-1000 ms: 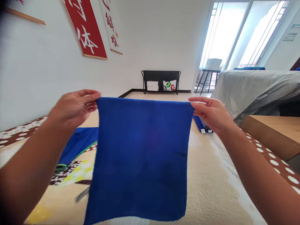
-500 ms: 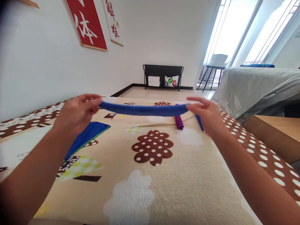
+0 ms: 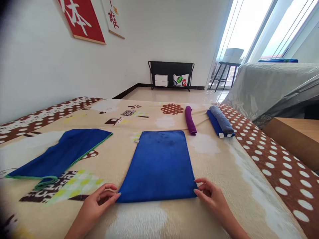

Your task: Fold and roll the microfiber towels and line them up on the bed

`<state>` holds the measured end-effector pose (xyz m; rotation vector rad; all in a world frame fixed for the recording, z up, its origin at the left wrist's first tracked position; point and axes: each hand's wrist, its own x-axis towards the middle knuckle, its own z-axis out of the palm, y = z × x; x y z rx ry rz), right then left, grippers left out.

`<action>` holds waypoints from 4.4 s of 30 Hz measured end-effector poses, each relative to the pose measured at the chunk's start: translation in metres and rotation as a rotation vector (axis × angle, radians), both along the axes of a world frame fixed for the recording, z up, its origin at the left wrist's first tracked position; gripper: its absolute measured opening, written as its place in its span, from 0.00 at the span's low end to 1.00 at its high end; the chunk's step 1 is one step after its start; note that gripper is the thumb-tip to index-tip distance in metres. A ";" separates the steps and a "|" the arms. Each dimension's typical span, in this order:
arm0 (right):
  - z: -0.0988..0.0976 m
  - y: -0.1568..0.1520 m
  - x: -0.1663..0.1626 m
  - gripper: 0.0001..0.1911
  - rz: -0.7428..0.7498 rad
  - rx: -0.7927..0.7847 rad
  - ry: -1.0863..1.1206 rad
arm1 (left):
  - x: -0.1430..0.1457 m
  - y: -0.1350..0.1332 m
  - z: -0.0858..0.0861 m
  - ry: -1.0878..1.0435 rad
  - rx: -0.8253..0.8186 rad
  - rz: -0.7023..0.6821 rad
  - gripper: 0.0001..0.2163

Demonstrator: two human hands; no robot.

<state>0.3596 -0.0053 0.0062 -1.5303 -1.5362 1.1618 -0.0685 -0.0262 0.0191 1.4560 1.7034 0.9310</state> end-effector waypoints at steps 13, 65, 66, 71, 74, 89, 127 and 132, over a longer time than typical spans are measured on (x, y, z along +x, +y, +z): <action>-0.012 -0.007 0.009 0.15 -0.081 0.214 -0.334 | -0.010 -0.012 -0.005 0.337 0.181 0.042 0.13; 0.008 0.089 -0.119 0.29 0.463 0.637 -0.802 | 0.096 0.112 0.003 0.937 0.498 -0.525 0.27; 0.005 0.099 -0.125 0.30 0.468 0.629 -0.800 | 0.097 0.126 -0.002 0.919 0.496 -0.564 0.27; -0.014 0.130 -0.058 0.31 0.316 0.536 -0.866 | 0.041 0.145 -0.023 0.945 0.386 -0.501 0.28; -0.015 0.137 -0.021 0.32 0.231 0.494 -0.898 | 0.018 0.140 -0.017 0.971 0.320 -0.387 0.26; -0.012 0.265 -0.099 0.33 0.365 0.439 -0.857 | 0.065 0.274 -0.026 0.939 0.248 -0.323 0.27; -0.004 0.248 -0.096 0.36 0.073 0.336 -0.883 | 0.075 0.247 -0.009 0.957 0.195 -0.088 0.28; 0.008 0.156 -0.105 0.33 0.326 0.460 -0.830 | 0.088 0.150 0.007 0.990 0.412 -0.474 0.29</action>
